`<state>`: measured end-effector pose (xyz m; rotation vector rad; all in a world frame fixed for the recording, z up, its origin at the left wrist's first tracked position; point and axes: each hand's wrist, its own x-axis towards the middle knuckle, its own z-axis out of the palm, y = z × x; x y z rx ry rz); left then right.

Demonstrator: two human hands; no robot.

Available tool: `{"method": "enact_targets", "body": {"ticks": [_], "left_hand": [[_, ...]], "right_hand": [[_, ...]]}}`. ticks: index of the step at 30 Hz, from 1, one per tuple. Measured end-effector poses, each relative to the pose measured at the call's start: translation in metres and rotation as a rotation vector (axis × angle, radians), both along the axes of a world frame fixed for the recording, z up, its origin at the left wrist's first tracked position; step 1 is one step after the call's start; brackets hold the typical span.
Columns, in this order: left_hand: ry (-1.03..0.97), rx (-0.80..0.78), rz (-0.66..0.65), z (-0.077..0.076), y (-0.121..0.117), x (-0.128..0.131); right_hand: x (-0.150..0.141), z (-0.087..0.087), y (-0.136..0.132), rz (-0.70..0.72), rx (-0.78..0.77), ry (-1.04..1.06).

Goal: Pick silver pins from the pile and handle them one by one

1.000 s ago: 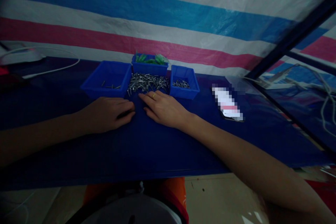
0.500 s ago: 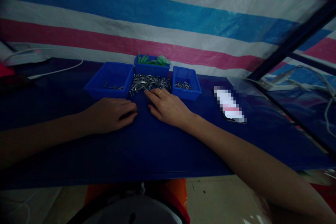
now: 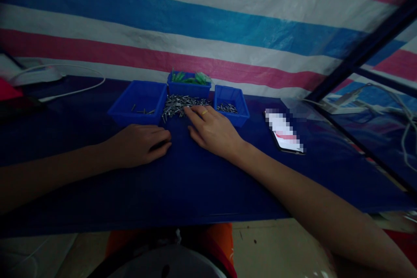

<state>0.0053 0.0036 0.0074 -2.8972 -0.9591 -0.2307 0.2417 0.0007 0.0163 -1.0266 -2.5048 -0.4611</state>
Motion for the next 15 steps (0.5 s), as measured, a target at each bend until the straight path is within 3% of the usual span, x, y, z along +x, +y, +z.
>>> {"method": "enact_targets", "body": {"ticks": [4,8,11,15], "left_hand": [[-0.008,0.063,-0.048,-0.003,-0.001,-0.001],[-0.013,0.437,-0.166,0.0,-0.002,-0.005],[0.009,0.671,-0.164,0.01,-0.002,-0.009],[0.053,0.761,-0.068,0.02,0.002,-0.013]], "right_hand": [[0.014,0.013,0.003,-0.306,0.114,-0.029],[0.026,0.012,0.01,-0.497,0.034,-0.093],[0.025,0.007,0.009,-0.491,0.018,-0.125],[0.015,0.003,0.001,-0.309,0.072,-0.104]]}}
